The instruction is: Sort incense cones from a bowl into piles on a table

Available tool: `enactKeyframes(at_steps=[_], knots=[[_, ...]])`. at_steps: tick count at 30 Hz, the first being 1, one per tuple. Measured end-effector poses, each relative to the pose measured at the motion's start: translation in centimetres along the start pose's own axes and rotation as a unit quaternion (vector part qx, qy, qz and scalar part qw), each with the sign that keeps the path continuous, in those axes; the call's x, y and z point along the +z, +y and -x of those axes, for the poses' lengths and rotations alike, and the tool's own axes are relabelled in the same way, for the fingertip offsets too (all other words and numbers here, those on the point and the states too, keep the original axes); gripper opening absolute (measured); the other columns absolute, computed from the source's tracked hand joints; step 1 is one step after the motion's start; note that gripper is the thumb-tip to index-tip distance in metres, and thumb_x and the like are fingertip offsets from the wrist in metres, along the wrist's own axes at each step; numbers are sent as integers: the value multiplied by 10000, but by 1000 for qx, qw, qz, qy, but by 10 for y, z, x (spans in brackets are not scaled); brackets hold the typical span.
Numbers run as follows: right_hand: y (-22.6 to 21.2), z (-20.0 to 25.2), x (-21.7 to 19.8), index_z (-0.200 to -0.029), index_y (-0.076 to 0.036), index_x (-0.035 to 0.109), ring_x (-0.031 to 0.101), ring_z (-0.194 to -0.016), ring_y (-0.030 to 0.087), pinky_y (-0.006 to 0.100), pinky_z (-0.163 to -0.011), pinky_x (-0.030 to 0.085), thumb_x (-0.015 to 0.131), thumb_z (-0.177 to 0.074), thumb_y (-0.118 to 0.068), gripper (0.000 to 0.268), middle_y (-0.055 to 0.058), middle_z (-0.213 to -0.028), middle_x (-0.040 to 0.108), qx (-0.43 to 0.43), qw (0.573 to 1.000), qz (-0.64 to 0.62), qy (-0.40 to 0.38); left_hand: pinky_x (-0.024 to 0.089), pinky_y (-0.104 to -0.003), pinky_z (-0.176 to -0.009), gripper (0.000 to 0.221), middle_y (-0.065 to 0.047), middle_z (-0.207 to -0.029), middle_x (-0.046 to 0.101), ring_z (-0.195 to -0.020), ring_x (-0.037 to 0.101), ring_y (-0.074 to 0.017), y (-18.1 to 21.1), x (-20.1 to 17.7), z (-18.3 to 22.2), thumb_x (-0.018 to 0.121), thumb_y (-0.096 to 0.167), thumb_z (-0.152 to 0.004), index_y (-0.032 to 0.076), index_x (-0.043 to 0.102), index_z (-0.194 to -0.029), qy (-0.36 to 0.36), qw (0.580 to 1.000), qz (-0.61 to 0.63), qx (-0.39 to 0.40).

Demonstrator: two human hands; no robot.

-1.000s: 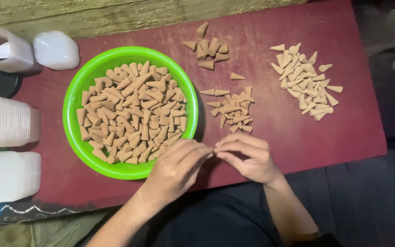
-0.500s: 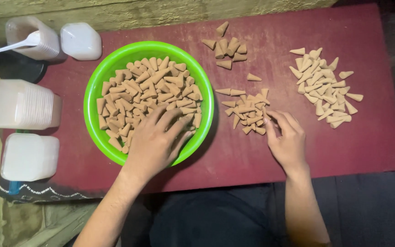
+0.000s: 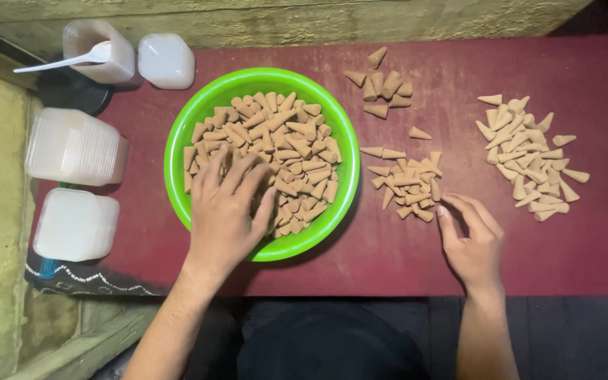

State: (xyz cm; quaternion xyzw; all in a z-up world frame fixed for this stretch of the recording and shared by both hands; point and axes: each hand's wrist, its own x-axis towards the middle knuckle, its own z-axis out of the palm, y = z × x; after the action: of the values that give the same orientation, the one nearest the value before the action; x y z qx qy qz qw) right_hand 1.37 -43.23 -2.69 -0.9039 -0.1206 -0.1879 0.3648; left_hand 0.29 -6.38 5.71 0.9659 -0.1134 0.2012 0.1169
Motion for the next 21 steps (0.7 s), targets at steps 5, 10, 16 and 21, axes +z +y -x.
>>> enactKeyframes(at_steps=[5,10,16,21], knots=[[3,3,6,-1122,-9,747,725,-1044,391,479,-897,563,751,-980,50,154,154,-1093,745,-22,1000,-4,13,437,-512,-1031,340,-71,-1230,703,-1273,584,-349,1,27,-12,690,292,-943,144,695,-1249,-28,998,40,49],[11,6,12,-1125,-4,744,718,-1060,394,483,-933,548,744,-981,59,157,164,-1113,738,-21,999,1,31,501,-414,-925,264,-31,-1089,702,-1139,656,-270,-3,55,-33,674,241,-940,156,704,-1188,0,993,29,116],[11,4,13,-1134,-14,756,723,-1027,394,465,-871,560,740,-968,71,187,163,-1102,741,-22,999,-7,32,523,-390,-829,287,-62,-1111,664,-1133,638,-280,-15,63,-48,686,188,-911,115,698,-1187,-43,990,11,136],[17,5,16,-1131,-3,759,727,-1010,390,436,-833,575,749,-957,85,196,170,-1093,745,-18,999,-27,37,508,-389,-793,188,-36,-980,634,-1006,642,-267,-24,67,-46,701,191,-925,137,717,-1105,-28,992,63,101]])
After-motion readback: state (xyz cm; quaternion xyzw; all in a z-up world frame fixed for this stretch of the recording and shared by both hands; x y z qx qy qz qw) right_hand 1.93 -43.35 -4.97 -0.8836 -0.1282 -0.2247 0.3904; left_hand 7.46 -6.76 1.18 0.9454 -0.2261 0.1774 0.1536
